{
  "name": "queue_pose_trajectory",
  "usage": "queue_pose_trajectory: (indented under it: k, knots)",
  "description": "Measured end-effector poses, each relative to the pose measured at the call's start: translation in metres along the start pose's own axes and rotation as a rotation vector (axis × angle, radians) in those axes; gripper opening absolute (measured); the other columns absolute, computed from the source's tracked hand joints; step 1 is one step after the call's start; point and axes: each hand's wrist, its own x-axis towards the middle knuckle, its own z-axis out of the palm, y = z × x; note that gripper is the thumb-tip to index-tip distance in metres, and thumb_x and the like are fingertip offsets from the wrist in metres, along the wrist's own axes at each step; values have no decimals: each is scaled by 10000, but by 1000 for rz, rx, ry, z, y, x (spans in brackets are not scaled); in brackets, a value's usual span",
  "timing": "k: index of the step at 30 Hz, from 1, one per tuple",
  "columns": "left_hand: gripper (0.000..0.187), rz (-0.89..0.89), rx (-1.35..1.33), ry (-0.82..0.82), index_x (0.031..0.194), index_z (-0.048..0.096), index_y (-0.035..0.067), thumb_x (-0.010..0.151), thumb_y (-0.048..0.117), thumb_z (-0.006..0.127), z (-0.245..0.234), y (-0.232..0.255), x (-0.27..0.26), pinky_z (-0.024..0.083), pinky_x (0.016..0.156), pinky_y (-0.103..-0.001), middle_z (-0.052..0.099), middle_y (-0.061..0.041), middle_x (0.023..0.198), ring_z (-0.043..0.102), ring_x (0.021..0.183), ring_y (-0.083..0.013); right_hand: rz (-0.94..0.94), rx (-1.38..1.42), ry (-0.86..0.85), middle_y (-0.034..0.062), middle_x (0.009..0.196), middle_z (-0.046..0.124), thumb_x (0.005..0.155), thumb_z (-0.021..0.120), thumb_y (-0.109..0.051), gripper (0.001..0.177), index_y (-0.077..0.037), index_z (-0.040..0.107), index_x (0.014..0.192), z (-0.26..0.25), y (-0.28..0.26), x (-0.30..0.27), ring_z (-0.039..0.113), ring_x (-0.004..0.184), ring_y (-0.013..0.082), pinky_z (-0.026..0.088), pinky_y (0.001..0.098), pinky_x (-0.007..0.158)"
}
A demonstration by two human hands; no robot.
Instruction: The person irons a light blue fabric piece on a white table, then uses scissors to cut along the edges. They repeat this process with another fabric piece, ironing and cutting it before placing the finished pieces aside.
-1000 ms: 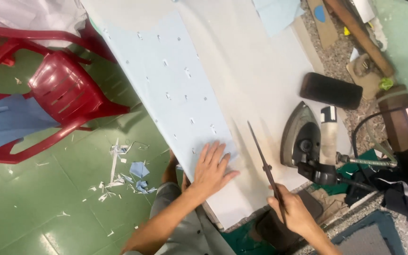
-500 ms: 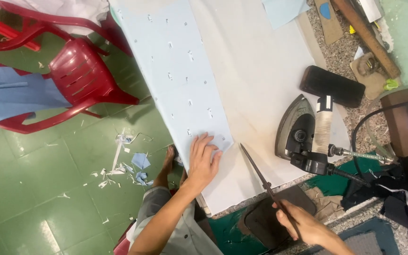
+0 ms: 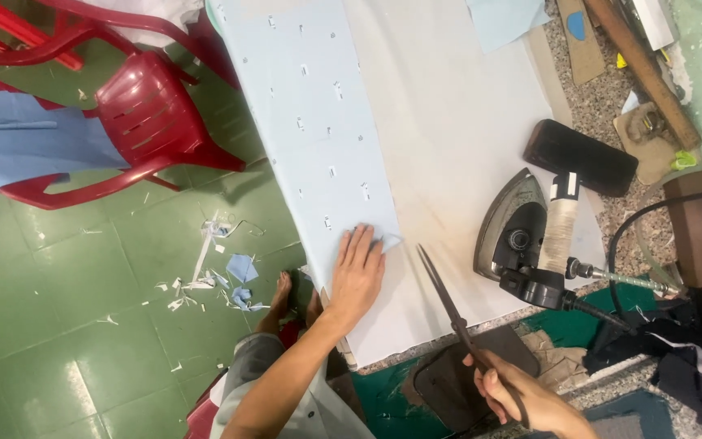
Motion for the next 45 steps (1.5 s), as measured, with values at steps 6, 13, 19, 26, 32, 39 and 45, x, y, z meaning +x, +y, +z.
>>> queue_pose_trajectory:
  k: [6, 13, 19, 26, 32, 39, 45]
  knots:
    - [408, -53, -66, 21, 1281, 590, -90, 992, 178, 696, -4, 15, 4, 311, 1241, -572, 463, -299, 1497, 396, 1456, -433, 205, -88, 36, 19, 759, 525, 842, 435, -635, 761, -164, 584, 1420, 27, -31, -12, 469, 625, 111, 447, 258, 603]
    - [280, 20, -113, 3, 1251, 676, -56, 992, 49, 661, 9, 15, -4, 293, 1232, -585, 565, -277, 1433, 499, 1394, -424, -75, 74, -62, 28, 696, 471, 872, 433, -646, 780, -56, 520, 1376, 19, 20, 37, 498, 483, 126, 461, 285, 494]
    - [302, 25, -264, 35, 1275, 670, -20, 973, -29, 689, 14, 8, -12, 262, 1235, -637, 563, -263, 1439, 465, 1417, -432, -95, -116, 70, -8, 689, 491, 807, 334, -734, 864, -95, 513, 1360, 36, -16, 67, 559, 505, 108, 569, 282, 538]
    - [314, 30, -288, 20, 1280, 667, -23, 967, -31, 694, 10, 8, -10, 249, 1231, -658, 559, -259, 1448, 446, 1430, -437, -102, -259, 223, 20, 527, 572, 825, 285, -719, 817, -109, 520, 1315, 49, -59, 89, 611, 490, 163, 522, 321, 526]
    - [329, 28, -317, 12, 1298, 664, -20, 970, -34, 679, 7, 7, -10, 244, 1235, -655, 550, -252, 1461, 430, 1441, -437, -56, -320, 294, 17, 538, 581, 818, 285, -718, 782, -140, 516, 1290, 55, -75, 100, 628, 478, 171, 528, 316, 477]
    - [321, 34, -324, 18, 1295, 663, -23, 974, -36, 663, 7, 7, -10, 241, 1235, -666, 531, -258, 1474, 414, 1448, -447, -36, -338, 339, 25, 575, 589, 873, 334, -662, 662, -123, 536, 1200, 60, -81, 101, 612, 458, 175, 533, 319, 471]
    - [346, 29, -347, 25, 1303, 659, -17, 960, -55, 679, 8, 4, -11, 236, 1238, -669, 521, -247, 1486, 406, 1456, -439, -55, -270, 217, 23, 572, 576, 826, 272, -714, 809, -122, 512, 1323, 52, -90, 97, 605, 553, 157, 542, 308, 567]
